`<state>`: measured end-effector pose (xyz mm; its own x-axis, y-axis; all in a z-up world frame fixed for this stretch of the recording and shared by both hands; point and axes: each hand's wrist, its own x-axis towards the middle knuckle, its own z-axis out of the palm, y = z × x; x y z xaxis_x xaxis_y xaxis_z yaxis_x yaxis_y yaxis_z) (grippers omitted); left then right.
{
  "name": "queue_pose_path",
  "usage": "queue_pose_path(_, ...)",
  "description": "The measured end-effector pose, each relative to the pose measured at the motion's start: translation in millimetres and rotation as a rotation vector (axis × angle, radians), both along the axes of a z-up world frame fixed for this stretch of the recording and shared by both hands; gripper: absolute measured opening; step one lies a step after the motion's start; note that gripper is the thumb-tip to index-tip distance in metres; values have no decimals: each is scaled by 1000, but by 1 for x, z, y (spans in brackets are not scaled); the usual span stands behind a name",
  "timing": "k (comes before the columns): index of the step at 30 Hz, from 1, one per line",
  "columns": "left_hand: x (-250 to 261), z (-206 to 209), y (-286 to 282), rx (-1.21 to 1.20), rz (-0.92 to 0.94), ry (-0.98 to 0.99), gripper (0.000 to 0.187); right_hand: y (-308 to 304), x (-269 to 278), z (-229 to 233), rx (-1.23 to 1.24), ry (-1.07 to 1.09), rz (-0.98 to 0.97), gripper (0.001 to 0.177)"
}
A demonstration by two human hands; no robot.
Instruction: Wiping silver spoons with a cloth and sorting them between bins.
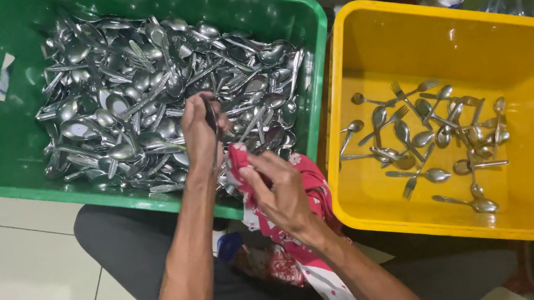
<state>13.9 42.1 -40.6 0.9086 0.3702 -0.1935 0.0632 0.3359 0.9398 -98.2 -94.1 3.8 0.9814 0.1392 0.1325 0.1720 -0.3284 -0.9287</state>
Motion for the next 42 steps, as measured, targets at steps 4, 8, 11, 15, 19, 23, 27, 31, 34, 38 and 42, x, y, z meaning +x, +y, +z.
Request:
queue_pose_path(4,-19,32,3,-512,-288,137,39,-3,16,-9,-102,-335,-200,20)
queue_pose_path(8,-43,62,-18,-208,-505,72,49,12,31,-44,-211,-583,-192,27)
queue_pose_path(11,-55,91,-22,46,-568,39,44,10,39,-19,-137,-550,-158,26)
queue_pose_path(15,-63,152,-45,310,-424,196,50,10,50,15,-146,-510,-173,18)
queue_pose_path(19,-77,170,-50,151,-437,184,72,18,61,4,-100,-374,-288,20)
queue_pose_path(23,-84,105,-43,160,-363,30,67,16,64,-4,88,-145,-396,22)
queue_pose_path(27,-72,80,-46,274,-260,-79,56,14,53,21,356,87,-370,21)
queue_pose_path(31,-66,84,-60,331,-187,-209,51,10,38,25,523,203,-416,31)
queue_pose_path(34,-54,84,-63,174,-249,-187,61,10,28,16,395,108,-303,24)
queue_pose_path(38,-35,87,-38,-237,-333,-115,74,6,22,-1,157,-57,-107,15)
queue_pose_path(42,-54,91,-38,-485,-484,-89,76,12,34,-20,-47,-284,-117,11)
